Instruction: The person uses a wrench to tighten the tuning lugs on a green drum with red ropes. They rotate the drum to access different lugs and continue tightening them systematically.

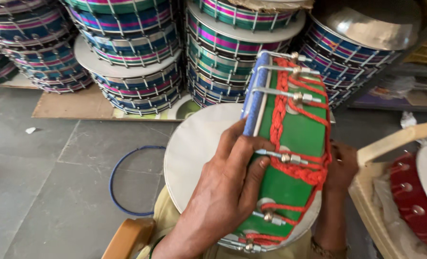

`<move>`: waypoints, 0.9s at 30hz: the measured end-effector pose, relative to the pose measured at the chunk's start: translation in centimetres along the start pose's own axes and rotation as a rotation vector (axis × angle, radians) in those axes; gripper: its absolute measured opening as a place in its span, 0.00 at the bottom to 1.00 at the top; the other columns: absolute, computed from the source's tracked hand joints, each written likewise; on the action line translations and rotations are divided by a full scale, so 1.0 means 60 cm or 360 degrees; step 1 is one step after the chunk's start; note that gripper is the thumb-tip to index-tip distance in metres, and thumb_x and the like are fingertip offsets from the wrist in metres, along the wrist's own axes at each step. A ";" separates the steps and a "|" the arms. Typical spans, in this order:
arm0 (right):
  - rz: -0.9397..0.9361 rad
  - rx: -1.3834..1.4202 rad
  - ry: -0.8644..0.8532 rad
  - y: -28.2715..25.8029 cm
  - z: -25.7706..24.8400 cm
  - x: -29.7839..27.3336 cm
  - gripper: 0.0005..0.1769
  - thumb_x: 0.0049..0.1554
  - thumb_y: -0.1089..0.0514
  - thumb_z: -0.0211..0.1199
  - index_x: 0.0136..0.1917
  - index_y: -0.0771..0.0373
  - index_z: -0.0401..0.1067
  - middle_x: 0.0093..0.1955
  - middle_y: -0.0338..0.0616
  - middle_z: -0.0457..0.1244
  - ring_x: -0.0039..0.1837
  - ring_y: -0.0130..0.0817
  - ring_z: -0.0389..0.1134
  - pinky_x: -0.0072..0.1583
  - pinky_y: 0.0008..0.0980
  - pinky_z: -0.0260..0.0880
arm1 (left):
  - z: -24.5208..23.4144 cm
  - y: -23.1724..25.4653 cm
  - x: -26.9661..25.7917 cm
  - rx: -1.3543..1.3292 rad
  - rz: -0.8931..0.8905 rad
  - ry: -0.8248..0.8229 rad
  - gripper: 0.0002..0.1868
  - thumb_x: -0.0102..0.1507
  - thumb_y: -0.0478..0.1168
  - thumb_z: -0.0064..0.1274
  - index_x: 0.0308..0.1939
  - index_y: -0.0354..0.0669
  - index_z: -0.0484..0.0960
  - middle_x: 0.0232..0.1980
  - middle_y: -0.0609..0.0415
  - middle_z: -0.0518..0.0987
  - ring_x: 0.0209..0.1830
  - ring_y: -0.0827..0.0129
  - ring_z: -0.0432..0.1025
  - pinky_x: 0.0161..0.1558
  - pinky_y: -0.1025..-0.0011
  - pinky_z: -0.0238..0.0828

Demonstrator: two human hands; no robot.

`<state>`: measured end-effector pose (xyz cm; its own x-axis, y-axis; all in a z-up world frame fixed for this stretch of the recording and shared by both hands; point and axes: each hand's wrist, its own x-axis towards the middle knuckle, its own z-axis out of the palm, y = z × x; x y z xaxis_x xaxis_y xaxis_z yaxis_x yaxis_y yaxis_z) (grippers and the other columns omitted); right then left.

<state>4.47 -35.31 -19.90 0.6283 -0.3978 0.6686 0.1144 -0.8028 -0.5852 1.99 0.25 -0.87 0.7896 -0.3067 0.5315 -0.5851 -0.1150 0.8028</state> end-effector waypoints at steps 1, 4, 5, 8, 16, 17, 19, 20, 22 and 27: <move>0.0012 0.0047 0.0102 -0.024 -0.020 0.002 0.10 0.71 0.58 0.66 0.58 0.69 0.76 0.54 0.50 0.66 0.48 0.29 0.68 0.46 0.26 0.69 | 0.005 -0.001 0.001 -0.0017 -0.0027 0.0014 0.11 0.71 0.35 0.48 0.57 0.47 0.75 0.72 0.33 0.69 0.51 0.38 0.78 0.46 0.54 0.77; 0.0640 0.0610 0.0534 -0.114 -0.093 -0.018 0.07 0.72 0.58 0.63 0.54 0.65 0.73 0.48 0.45 0.68 0.40 0.24 0.64 0.40 0.24 0.61 | 0.021 -0.004 0.002 -0.0063 0.0157 0.0113 0.11 0.74 0.33 0.45 0.60 0.44 0.74 0.74 0.30 0.66 0.68 0.35 0.71 0.61 0.53 0.75; 0.0563 0.0865 0.0599 -0.144 -0.121 -0.025 0.05 0.72 0.60 0.61 0.55 0.63 0.71 0.47 0.46 0.68 0.39 0.25 0.64 0.39 0.25 0.61 | 0.024 -0.004 0.004 -0.0051 0.0143 0.0104 0.11 0.74 0.32 0.44 0.60 0.43 0.74 0.74 0.30 0.66 0.71 0.33 0.68 0.62 0.53 0.73; 0.0409 0.1453 0.0504 -0.199 -0.198 -0.048 0.10 0.71 0.59 0.55 0.51 0.68 0.69 0.38 0.46 0.64 0.30 0.24 0.61 0.34 0.24 0.60 | 0.038 -0.001 0.005 -0.0053 0.0079 0.0082 0.13 0.72 0.31 0.43 0.61 0.42 0.74 0.75 0.29 0.63 0.74 0.34 0.66 0.64 0.53 0.71; -0.0145 0.0536 -0.0144 -0.294 -0.247 -0.130 0.15 0.76 0.51 0.50 0.48 0.61 0.61 0.33 0.40 0.57 0.30 0.22 0.57 0.37 0.25 0.62 | 0.056 0.012 0.009 -0.0132 -0.0115 0.0050 0.18 0.67 0.29 0.42 0.61 0.43 0.73 0.76 0.25 0.57 0.63 0.41 0.72 0.57 0.54 0.71; -0.0213 0.0438 -0.0037 -0.301 -0.231 -0.133 0.15 0.75 0.52 0.49 0.47 0.60 0.60 0.33 0.40 0.56 0.30 0.22 0.57 0.37 0.25 0.62 | 0.057 0.013 0.008 -0.0108 -0.0074 0.0057 0.18 0.67 0.28 0.42 0.61 0.42 0.73 0.76 0.24 0.57 0.66 0.39 0.70 0.58 0.53 0.70; -0.0309 0.0227 0.0109 -0.314 -0.210 -0.139 0.15 0.75 0.53 0.49 0.46 0.60 0.59 0.33 0.39 0.56 0.30 0.23 0.57 0.37 0.25 0.60 | 0.060 0.015 0.005 -0.0065 0.0005 0.0072 0.19 0.67 0.27 0.42 0.62 0.42 0.72 0.75 0.23 0.58 0.72 0.36 0.66 0.59 0.52 0.69; -0.0338 0.0135 0.0155 -0.318 -0.203 -0.140 0.15 0.74 0.54 0.48 0.45 0.59 0.58 0.32 0.39 0.56 0.30 0.23 0.56 0.38 0.25 0.60 | 0.061 0.015 0.003 -0.0055 0.0040 0.0076 0.19 0.67 0.27 0.43 0.62 0.41 0.72 0.75 0.23 0.58 0.75 0.34 0.63 0.61 0.51 0.68; -0.0412 -0.0168 0.0168 -0.332 -0.192 -0.151 0.15 0.74 0.55 0.48 0.44 0.59 0.57 0.32 0.39 0.55 0.30 0.24 0.56 0.38 0.25 0.58 | 0.064 0.014 0.000 -0.0039 0.0101 0.0079 0.19 0.67 0.26 0.43 0.63 0.41 0.72 0.75 0.23 0.59 0.81 0.29 0.56 0.65 0.49 0.66; -0.0401 -0.0266 0.0183 -0.378 -0.193 -0.116 0.12 0.70 0.60 0.48 0.43 0.60 0.55 0.32 0.40 0.55 0.30 0.25 0.54 0.37 0.25 0.55 | 0.069 0.015 -0.012 0.0011 0.0137 0.0067 0.23 0.64 0.25 0.45 0.64 0.39 0.70 0.76 0.17 0.56 0.80 0.26 0.53 0.72 0.45 0.60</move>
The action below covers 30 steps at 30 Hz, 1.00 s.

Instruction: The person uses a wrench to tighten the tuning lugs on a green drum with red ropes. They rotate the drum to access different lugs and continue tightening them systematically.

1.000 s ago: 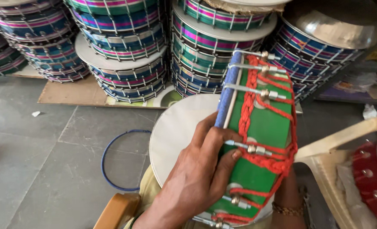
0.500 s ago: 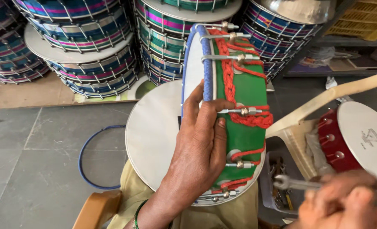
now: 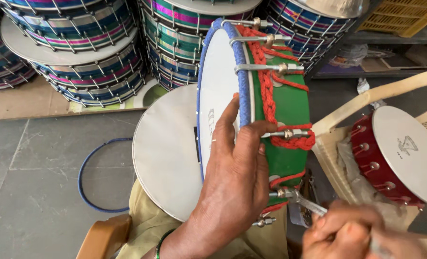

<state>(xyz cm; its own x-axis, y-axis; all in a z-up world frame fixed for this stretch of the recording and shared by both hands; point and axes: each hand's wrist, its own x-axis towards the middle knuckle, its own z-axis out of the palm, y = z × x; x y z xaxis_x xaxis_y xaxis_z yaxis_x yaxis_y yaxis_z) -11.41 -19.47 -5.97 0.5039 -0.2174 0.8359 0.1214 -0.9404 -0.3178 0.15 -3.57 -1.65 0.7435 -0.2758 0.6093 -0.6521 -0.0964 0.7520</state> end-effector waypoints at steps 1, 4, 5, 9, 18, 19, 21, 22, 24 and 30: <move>0.0050 0.0154 0.0049 -0.008 0.000 0.019 0.10 0.69 0.61 0.50 0.45 0.61 0.55 0.31 0.41 0.55 0.30 0.25 0.54 0.35 0.25 0.53 | 0.000 0.002 -0.004 -0.0009 0.0002 -0.0019 0.25 0.63 0.25 0.45 0.64 0.38 0.70 0.75 0.16 0.55 0.80 0.25 0.52 0.72 0.45 0.60; 0.0679 0.1024 0.0288 -0.032 0.034 0.065 0.06 0.64 0.65 0.52 0.53 0.66 0.59 0.31 0.44 0.55 0.28 0.23 0.50 0.30 0.22 0.49 | -0.005 0.007 -0.015 0.0012 -0.0017 -0.0042 0.26 0.61 0.24 0.45 0.64 0.39 0.71 0.75 0.16 0.55 0.80 0.25 0.51 0.70 0.45 0.60; 0.0809 0.1197 0.0087 -0.030 0.024 0.082 0.09 0.63 0.64 0.54 0.56 0.65 0.59 0.31 0.46 0.56 0.29 0.22 0.51 0.31 0.23 0.50 | -0.006 0.009 -0.018 0.0004 -0.0004 -0.0033 0.25 0.62 0.24 0.45 0.64 0.39 0.71 0.76 0.16 0.55 0.80 0.25 0.51 0.70 0.45 0.60; 0.0951 0.1578 -0.0258 0.005 -0.003 0.093 0.12 0.61 0.60 0.58 0.57 0.63 0.62 0.32 0.47 0.59 0.29 0.19 0.52 0.31 0.20 0.52 | -0.005 0.011 -0.025 -0.0020 -0.0029 -0.0050 0.24 0.62 0.24 0.45 0.63 0.39 0.71 0.77 0.16 0.53 0.81 0.26 0.50 0.70 0.44 0.60; 0.0143 -0.0463 -0.0260 0.005 -0.055 -0.042 0.20 0.68 0.50 0.52 0.38 0.63 0.56 0.31 0.43 0.55 0.29 0.28 0.58 0.38 0.25 0.63 | -0.008 0.005 -0.007 -0.0030 -0.0071 -0.0067 0.21 0.66 0.26 0.44 0.63 0.40 0.71 0.76 0.20 0.55 0.82 0.26 0.49 0.70 0.44 0.60; 0.0384 0.0222 -0.0401 0.019 -0.069 -0.035 0.21 0.68 0.48 0.51 0.40 0.65 0.59 0.33 0.45 0.57 0.29 0.27 0.59 0.36 0.23 0.65 | -0.008 0.005 -0.007 -0.0017 -0.0083 -0.0070 0.21 0.66 0.26 0.45 0.63 0.41 0.71 0.76 0.20 0.55 0.82 0.26 0.49 0.69 0.44 0.60; 0.0853 0.1622 -0.0638 0.057 -0.084 -0.005 0.24 0.68 0.45 0.51 0.44 0.70 0.64 0.36 0.48 0.61 0.29 0.25 0.60 0.33 0.20 0.69 | -0.010 0.004 -0.006 -0.0022 -0.0111 -0.0077 0.24 0.63 0.26 0.44 0.63 0.40 0.71 0.76 0.18 0.53 0.80 0.25 0.51 0.68 0.43 0.61; 0.0787 0.1520 -0.0373 0.053 -0.066 -0.017 0.24 0.71 0.45 0.52 0.44 0.68 0.63 0.35 0.43 0.61 0.30 0.22 0.60 0.35 0.18 0.68 | -0.010 0.004 -0.005 -0.0030 -0.0113 -0.0085 0.25 0.62 0.25 0.44 0.64 0.40 0.71 0.76 0.17 0.52 0.78 0.25 0.52 0.67 0.43 0.61; 0.0676 0.1422 0.0010 0.051 -0.035 -0.017 0.20 0.70 0.47 0.51 0.45 0.67 0.62 0.34 0.43 0.60 0.30 0.22 0.59 0.35 0.19 0.66 | -0.010 0.007 -0.006 -0.0006 -0.0082 -0.0047 0.22 0.65 0.26 0.44 0.63 0.40 0.71 0.76 0.18 0.53 0.80 0.25 0.52 0.69 0.43 0.61; 0.0522 0.1000 0.0296 0.037 0.010 -0.001 0.10 0.67 0.55 0.47 0.49 0.64 0.59 0.32 0.41 0.58 0.29 0.23 0.56 0.33 0.20 0.61 | -0.009 0.007 -0.007 -0.0034 -0.0066 -0.0077 0.22 0.66 0.26 0.44 0.64 0.41 0.71 0.76 0.19 0.54 0.82 0.25 0.50 0.69 0.44 0.61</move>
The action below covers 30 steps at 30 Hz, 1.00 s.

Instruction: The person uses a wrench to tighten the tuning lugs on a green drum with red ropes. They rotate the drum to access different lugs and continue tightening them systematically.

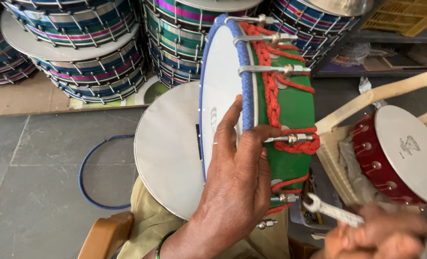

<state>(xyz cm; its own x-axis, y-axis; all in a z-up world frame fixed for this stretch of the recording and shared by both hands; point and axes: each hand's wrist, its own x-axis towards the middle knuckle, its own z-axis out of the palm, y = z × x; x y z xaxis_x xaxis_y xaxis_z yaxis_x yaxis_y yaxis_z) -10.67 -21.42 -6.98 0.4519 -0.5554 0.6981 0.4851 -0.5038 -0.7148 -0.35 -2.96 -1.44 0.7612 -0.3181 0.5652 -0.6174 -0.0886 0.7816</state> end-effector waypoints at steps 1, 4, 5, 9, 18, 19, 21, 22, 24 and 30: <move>-0.0070 -0.0095 0.0019 0.003 0.005 -0.005 0.08 0.67 0.56 0.47 0.49 0.64 0.58 0.32 0.40 0.58 0.29 0.23 0.55 0.33 0.20 0.60 | 0.000 0.000 0.001 -0.0015 -0.0001 -0.0004 0.21 0.66 0.26 0.44 0.64 0.41 0.71 0.76 0.19 0.55 0.83 0.25 0.50 0.69 0.44 0.62; -0.0250 -0.0372 0.0131 -0.001 0.016 -0.032 0.04 0.66 0.60 0.45 0.51 0.62 0.57 0.31 0.39 0.57 0.28 0.23 0.53 0.33 0.21 0.58 | 0.005 -0.001 0.003 -0.0025 -0.0016 0.0006 0.24 0.63 0.25 0.44 0.63 0.40 0.71 0.75 0.17 0.53 0.78 0.25 0.53 0.65 0.44 0.62; -0.0260 -0.0412 0.0169 -0.004 0.022 -0.035 0.03 0.65 0.61 0.45 0.52 0.62 0.56 0.30 0.39 0.57 0.28 0.23 0.53 0.33 0.21 0.57 | 0.007 -0.002 0.005 0.0010 0.0012 0.0023 0.24 0.63 0.25 0.45 0.64 0.40 0.71 0.75 0.17 0.54 0.78 0.25 0.53 0.67 0.44 0.62; 0.0028 -0.0220 0.0126 -0.051 0.053 -0.004 0.05 0.63 0.67 0.44 0.53 0.62 0.55 0.29 0.40 0.56 0.27 0.23 0.50 0.31 0.22 0.52 | 0.011 -0.005 0.001 0.0093 0.0056 0.0045 0.23 0.65 0.25 0.47 0.64 0.39 0.70 0.76 0.16 0.54 0.79 0.25 0.53 0.71 0.44 0.59; 0.0383 0.0319 -0.0342 -0.066 0.062 0.078 0.10 0.65 0.67 0.49 0.60 0.67 0.59 0.32 0.45 0.58 0.28 0.21 0.49 0.30 0.22 0.48 | 0.012 -0.002 -0.010 0.0058 0.0089 -0.0004 0.23 0.64 0.25 0.44 0.65 0.38 0.70 0.75 0.19 0.57 0.81 0.25 0.51 0.71 0.43 0.59; 0.0218 0.0257 -0.0305 -0.060 0.057 0.071 0.10 0.65 0.67 0.49 0.59 0.67 0.59 0.32 0.45 0.58 0.28 0.21 0.49 0.30 0.22 0.48 | 0.011 -0.004 -0.006 0.0071 0.0090 -0.0015 0.23 0.65 0.25 0.44 0.65 0.38 0.69 0.75 0.20 0.58 0.81 0.25 0.51 0.71 0.43 0.59; -0.0094 0.0059 -0.0233 -0.053 0.047 0.045 0.09 0.65 0.67 0.49 0.59 0.67 0.58 0.32 0.45 0.58 0.27 0.21 0.49 0.30 0.22 0.48 | 0.009 -0.009 0.000 0.0074 0.0081 0.0000 0.23 0.65 0.25 0.44 0.64 0.38 0.70 0.75 0.19 0.57 0.80 0.25 0.52 0.69 0.43 0.60; -0.0174 -0.0069 -0.0219 -0.048 0.045 0.035 0.09 0.64 0.67 0.49 0.59 0.66 0.58 0.32 0.45 0.58 0.27 0.21 0.49 0.30 0.22 0.48 | 0.009 -0.011 0.005 0.0068 0.0084 0.0003 0.23 0.64 0.25 0.44 0.64 0.38 0.70 0.75 0.18 0.56 0.79 0.26 0.53 0.68 0.43 0.60; -0.0316 -0.0276 -0.0171 -0.041 0.050 0.017 0.09 0.64 0.67 0.49 0.58 0.66 0.57 0.31 0.45 0.57 0.27 0.21 0.49 0.30 0.22 0.48 | 0.009 -0.012 0.012 0.0064 0.0095 0.0029 0.23 0.64 0.25 0.44 0.64 0.39 0.70 0.76 0.19 0.56 0.79 0.26 0.54 0.69 0.43 0.60; -0.0320 -0.0409 -0.0039 -0.052 0.084 0.012 0.08 0.64 0.66 0.49 0.57 0.66 0.56 0.30 0.45 0.57 0.25 0.22 0.48 0.29 0.22 0.48 | 0.003 -0.015 0.017 0.0051 0.0081 0.0045 0.23 0.65 0.25 0.44 0.65 0.39 0.70 0.75 0.19 0.57 0.79 0.27 0.55 0.71 0.44 0.61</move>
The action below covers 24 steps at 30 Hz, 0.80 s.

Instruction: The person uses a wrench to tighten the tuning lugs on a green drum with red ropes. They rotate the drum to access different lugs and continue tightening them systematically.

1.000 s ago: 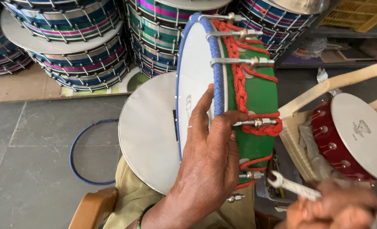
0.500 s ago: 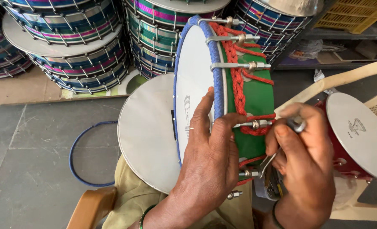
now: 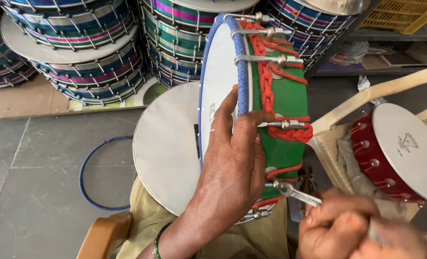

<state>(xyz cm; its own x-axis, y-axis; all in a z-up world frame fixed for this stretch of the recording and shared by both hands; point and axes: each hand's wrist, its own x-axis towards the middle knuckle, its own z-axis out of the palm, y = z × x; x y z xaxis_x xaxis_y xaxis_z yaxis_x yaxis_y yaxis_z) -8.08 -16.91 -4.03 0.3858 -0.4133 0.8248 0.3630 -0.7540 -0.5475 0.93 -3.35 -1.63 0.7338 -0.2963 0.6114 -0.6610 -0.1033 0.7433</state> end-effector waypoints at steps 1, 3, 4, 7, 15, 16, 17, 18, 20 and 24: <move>0.0074 0.0038 0.0008 -0.007 0.006 0.006 0.08 0.64 0.66 0.49 0.57 0.66 0.56 0.30 0.44 0.57 0.25 0.22 0.48 0.29 0.22 0.48 | -0.001 0.000 -0.002 -0.0003 -0.0012 -0.0008 0.23 0.65 0.25 0.44 0.65 0.39 0.70 0.75 0.18 0.57 0.78 0.26 0.54 0.70 0.45 0.62; 0.0289 0.0177 0.0015 -0.022 0.014 0.021 0.08 0.64 0.66 0.49 0.57 0.65 0.55 0.30 0.44 0.56 0.25 0.22 0.48 0.29 0.22 0.48 | -0.001 0.003 -0.006 -0.0003 0.0017 -0.0003 0.24 0.64 0.25 0.44 0.65 0.38 0.69 0.76 0.18 0.56 0.79 0.26 0.54 0.70 0.45 0.62; 0.0414 0.0265 -0.0013 -0.027 0.015 0.030 0.08 0.64 0.66 0.49 0.57 0.65 0.55 0.29 0.44 0.56 0.24 0.22 0.48 0.29 0.22 0.48 | -0.001 0.005 -0.010 -0.0001 0.0029 0.0001 0.25 0.64 0.25 0.44 0.65 0.37 0.68 0.76 0.18 0.56 0.79 0.26 0.54 0.70 0.45 0.63; 0.0775 0.0549 -0.0313 -0.022 0.006 0.060 0.10 0.66 0.66 0.50 0.60 0.65 0.56 0.32 0.46 0.58 0.27 0.22 0.48 0.30 0.22 0.47 | -0.002 0.008 -0.023 -0.0010 0.0018 -0.0009 0.23 0.66 0.24 0.44 0.65 0.38 0.69 0.77 0.18 0.56 0.81 0.26 0.53 0.71 0.45 0.63; 0.0163 0.0693 -0.0103 0.018 -0.052 -0.002 0.09 0.73 0.57 0.56 0.54 0.60 0.58 0.30 0.42 0.61 0.26 0.26 0.56 0.31 0.23 0.58 | -0.006 0.004 -0.018 -0.0019 0.0028 -0.0012 0.22 0.66 0.25 0.43 0.64 0.39 0.70 0.76 0.20 0.57 0.81 0.27 0.53 0.71 0.45 0.62; 0.0079 0.0489 -0.0070 0.021 -0.060 -0.019 0.09 0.73 0.57 0.54 0.53 0.59 0.56 0.30 0.42 0.61 0.26 0.27 0.56 0.32 0.25 0.60 | -0.006 0.001 -0.013 -0.0035 0.0037 -0.0013 0.22 0.66 0.25 0.43 0.65 0.40 0.70 0.77 0.21 0.58 0.81 0.28 0.54 0.72 0.45 0.61; 0.0014 0.0146 -0.0101 0.022 -0.066 -0.034 0.09 0.72 0.59 0.52 0.51 0.58 0.55 0.29 0.43 0.60 0.25 0.29 0.56 0.31 0.27 0.60 | -0.006 0.001 -0.009 -0.0034 0.0027 -0.0007 0.22 0.66 0.25 0.43 0.64 0.39 0.70 0.76 0.21 0.58 0.81 0.28 0.54 0.72 0.45 0.61; -0.0054 -0.0192 -0.0135 0.023 -0.069 -0.047 0.09 0.71 0.61 0.50 0.49 0.57 0.53 0.28 0.43 0.58 0.24 0.30 0.55 0.31 0.30 0.61 | -0.006 0.000 -0.005 -0.0029 0.0018 0.0005 0.22 0.66 0.25 0.43 0.64 0.39 0.71 0.76 0.20 0.57 0.80 0.28 0.54 0.71 0.45 0.61; -0.0186 -0.0863 -0.0208 0.018 -0.069 -0.062 0.12 0.68 0.65 0.46 0.45 0.54 0.50 0.26 0.44 0.55 0.23 0.34 0.53 0.31 0.35 0.62 | -0.006 0.000 0.000 -0.0039 -0.0009 0.0007 0.22 0.66 0.25 0.43 0.64 0.39 0.70 0.76 0.19 0.57 0.79 0.28 0.55 0.71 0.45 0.62; 0.0079 -0.0498 -0.0157 -0.006 -0.041 -0.029 0.05 0.68 0.67 0.43 0.53 0.63 0.48 0.29 0.43 0.54 0.25 0.28 0.51 0.29 0.27 0.57 | -0.009 -0.001 -0.004 -0.0018 -0.0020 -0.0019 0.22 0.66 0.25 0.43 0.65 0.38 0.69 0.76 0.19 0.56 0.80 0.27 0.55 0.71 0.45 0.62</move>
<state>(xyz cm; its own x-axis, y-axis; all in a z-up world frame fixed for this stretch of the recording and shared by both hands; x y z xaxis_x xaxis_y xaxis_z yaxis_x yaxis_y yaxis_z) -10.98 -17.19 -4.94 0.4822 -0.4136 0.7723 0.0696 -0.8607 -0.5044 0.86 -2.78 -1.65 0.7402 -0.3063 0.5985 -0.6497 -0.0966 0.7541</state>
